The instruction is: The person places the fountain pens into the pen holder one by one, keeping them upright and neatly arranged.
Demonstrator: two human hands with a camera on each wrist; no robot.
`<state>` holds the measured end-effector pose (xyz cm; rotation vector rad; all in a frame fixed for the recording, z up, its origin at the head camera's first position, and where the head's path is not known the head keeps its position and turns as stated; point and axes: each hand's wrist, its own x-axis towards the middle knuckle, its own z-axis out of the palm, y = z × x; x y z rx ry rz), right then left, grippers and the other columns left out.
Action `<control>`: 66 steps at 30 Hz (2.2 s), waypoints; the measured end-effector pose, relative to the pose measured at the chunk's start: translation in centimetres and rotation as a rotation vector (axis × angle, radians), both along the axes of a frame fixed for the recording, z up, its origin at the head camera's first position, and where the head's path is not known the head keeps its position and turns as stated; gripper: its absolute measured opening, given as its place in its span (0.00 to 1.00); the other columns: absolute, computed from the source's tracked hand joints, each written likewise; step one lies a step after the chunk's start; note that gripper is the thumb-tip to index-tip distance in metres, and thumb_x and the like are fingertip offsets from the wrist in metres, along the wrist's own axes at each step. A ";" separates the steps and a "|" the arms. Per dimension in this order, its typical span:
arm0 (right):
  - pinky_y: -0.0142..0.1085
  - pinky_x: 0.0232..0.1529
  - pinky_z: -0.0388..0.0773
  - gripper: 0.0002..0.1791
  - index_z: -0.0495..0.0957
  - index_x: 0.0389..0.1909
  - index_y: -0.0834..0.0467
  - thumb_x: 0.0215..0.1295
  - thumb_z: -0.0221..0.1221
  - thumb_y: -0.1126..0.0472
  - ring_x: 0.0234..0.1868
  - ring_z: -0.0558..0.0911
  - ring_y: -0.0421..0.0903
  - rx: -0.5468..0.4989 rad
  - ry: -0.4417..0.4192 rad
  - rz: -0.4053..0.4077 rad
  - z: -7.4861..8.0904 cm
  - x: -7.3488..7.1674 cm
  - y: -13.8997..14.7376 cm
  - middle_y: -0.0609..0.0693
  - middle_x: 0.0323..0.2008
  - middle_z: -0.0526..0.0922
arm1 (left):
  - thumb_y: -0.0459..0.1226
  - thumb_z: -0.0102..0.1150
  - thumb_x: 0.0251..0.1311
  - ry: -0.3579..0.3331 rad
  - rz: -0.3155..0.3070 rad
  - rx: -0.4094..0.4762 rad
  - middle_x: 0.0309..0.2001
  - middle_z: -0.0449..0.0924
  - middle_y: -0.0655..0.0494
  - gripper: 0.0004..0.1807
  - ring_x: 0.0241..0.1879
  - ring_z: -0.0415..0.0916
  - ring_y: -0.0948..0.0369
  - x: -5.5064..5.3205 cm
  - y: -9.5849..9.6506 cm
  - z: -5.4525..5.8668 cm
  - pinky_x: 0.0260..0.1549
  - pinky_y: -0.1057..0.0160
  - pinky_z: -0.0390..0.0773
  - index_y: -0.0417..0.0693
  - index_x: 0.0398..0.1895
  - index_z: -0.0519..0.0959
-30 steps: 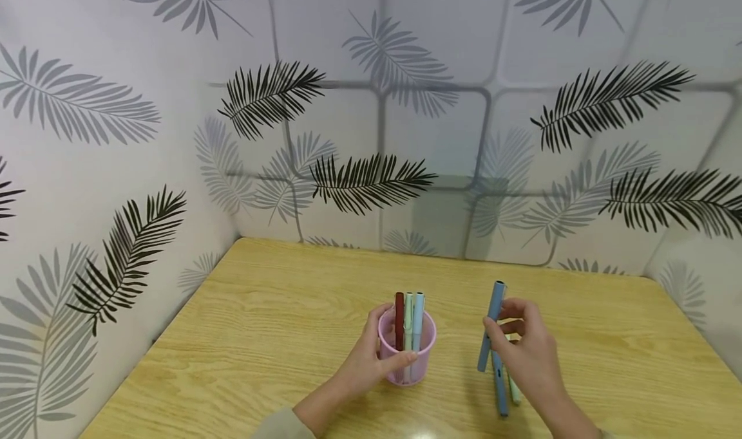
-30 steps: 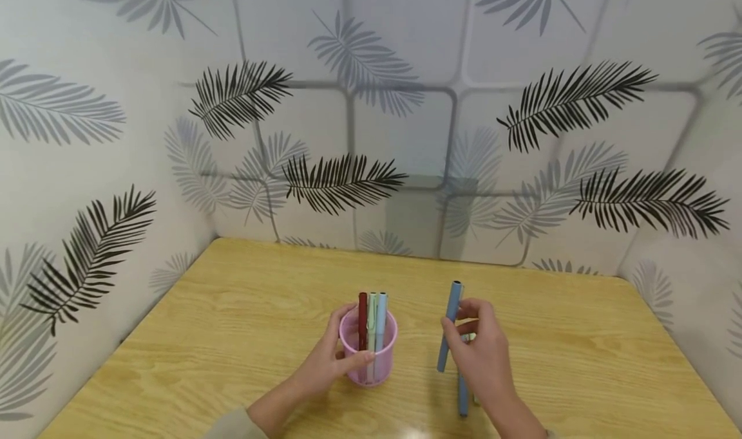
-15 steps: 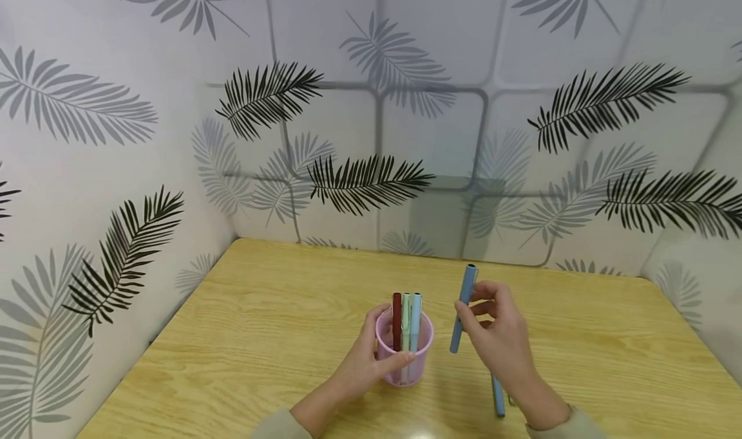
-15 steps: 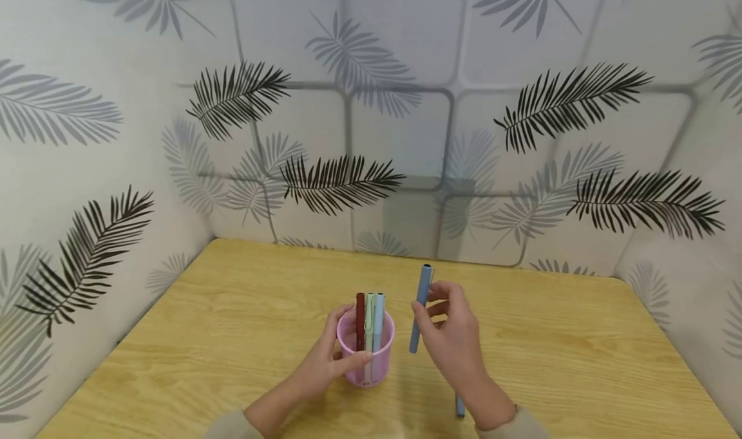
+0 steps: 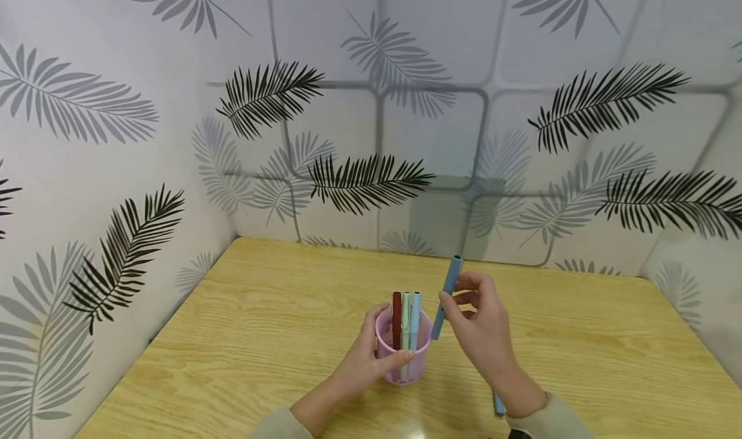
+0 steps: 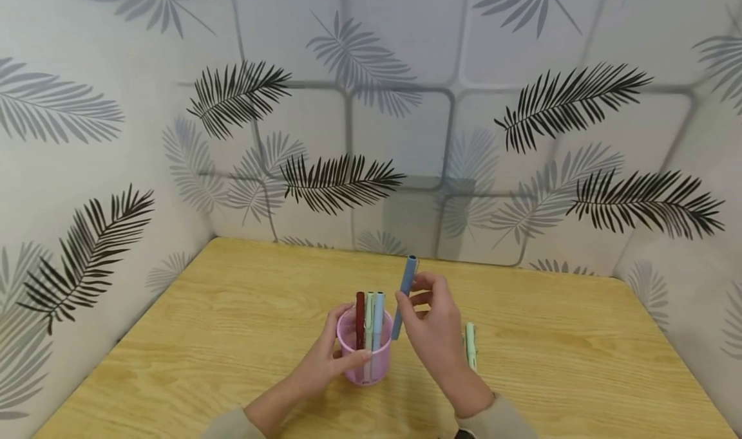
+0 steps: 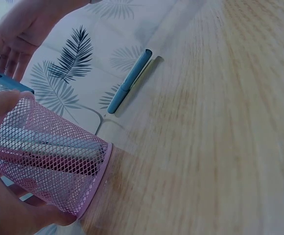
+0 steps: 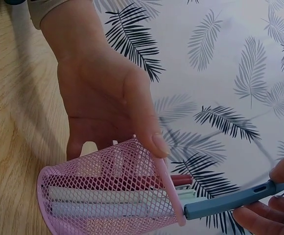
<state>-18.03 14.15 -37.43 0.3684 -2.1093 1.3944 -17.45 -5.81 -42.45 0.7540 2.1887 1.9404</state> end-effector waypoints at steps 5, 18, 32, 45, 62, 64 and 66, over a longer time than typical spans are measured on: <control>0.29 0.27 0.78 0.18 0.68 0.47 0.64 0.57 0.62 0.70 0.32 0.80 0.41 -0.054 -0.001 0.007 0.1 -0.1 -0.6 0.54 0.39 0.78 | 0.38 0.61 0.58 -0.008 -0.008 0.013 0.65 0.56 0.43 0.42 0.63 0.58 0.47 -0.1 0.1 0.0 0.58 0.42 0.60 0.43 0.68 0.46; 0.32 0.28 0.76 0.18 0.68 0.47 0.61 0.58 0.63 0.67 0.32 0.80 0.44 0.073 -0.045 0.021 -2.5 -0.5 -0.7 0.51 0.37 0.77 | 0.37 0.61 0.58 -0.006 -0.021 0.019 0.64 0.57 0.42 0.41 0.61 0.60 0.46 -0.3 0.1 -0.3 0.56 0.44 0.63 0.43 0.68 0.46; 0.33 0.26 0.77 0.17 0.70 0.44 0.61 0.55 0.63 0.70 0.28 0.78 0.44 0.121 -0.061 0.020 -4.1 -0.7 -0.6 0.48 0.31 0.78 | 0.43 0.62 0.57 0.025 0.023 -0.003 0.62 0.61 0.53 0.40 0.60 0.62 0.57 -1.7 0.2 -3.1 0.56 0.53 0.66 0.59 0.68 0.49; 0.31 0.26 0.76 0.14 0.72 0.42 0.60 0.57 0.63 0.68 0.28 0.78 0.43 0.137 -0.131 -0.006 -4.6 -0.3 0.4 0.49 0.31 0.79 | 0.41 0.62 0.57 0.030 0.027 -0.015 0.63 0.60 0.50 0.41 0.61 0.62 0.54 -1.5 0.3 -2.6 0.55 0.50 0.66 0.57 0.68 0.48; 0.31 0.27 0.76 0.11 0.75 0.42 0.60 0.58 0.62 0.66 0.30 0.77 0.43 0.176 -0.208 -0.061 -5.1 0.0 2.1 0.50 0.33 0.79 | 0.38 0.62 0.58 0.002 0.013 -0.009 0.63 0.59 0.44 0.41 0.62 0.61 0.49 -0.1 0.2 0.0 0.57 0.46 0.63 0.46 0.69 0.47; 0.31 0.27 0.76 0.11 0.75 0.42 0.61 0.58 0.62 0.66 0.30 0.77 0.43 0.180 -0.213 -0.065 -5.3 0.0 2.2 0.50 0.33 0.79 | 0.38 0.62 0.58 0.003 0.011 -0.011 0.63 0.59 0.44 0.41 0.62 0.61 0.49 -0.1 0.1 -0.1 0.57 0.46 0.63 0.46 0.69 0.47; 0.31 0.27 0.76 0.11 0.75 0.42 0.61 0.58 0.62 0.66 0.29 0.77 0.43 0.181 -0.215 -0.066 -5.4 0.0 2.3 0.50 0.32 0.79 | 0.38 0.62 0.58 0.007 0.009 -0.010 0.63 0.59 0.44 0.42 0.62 0.61 0.49 -0.2 0.1 -0.2 0.57 0.46 0.63 0.46 0.69 0.47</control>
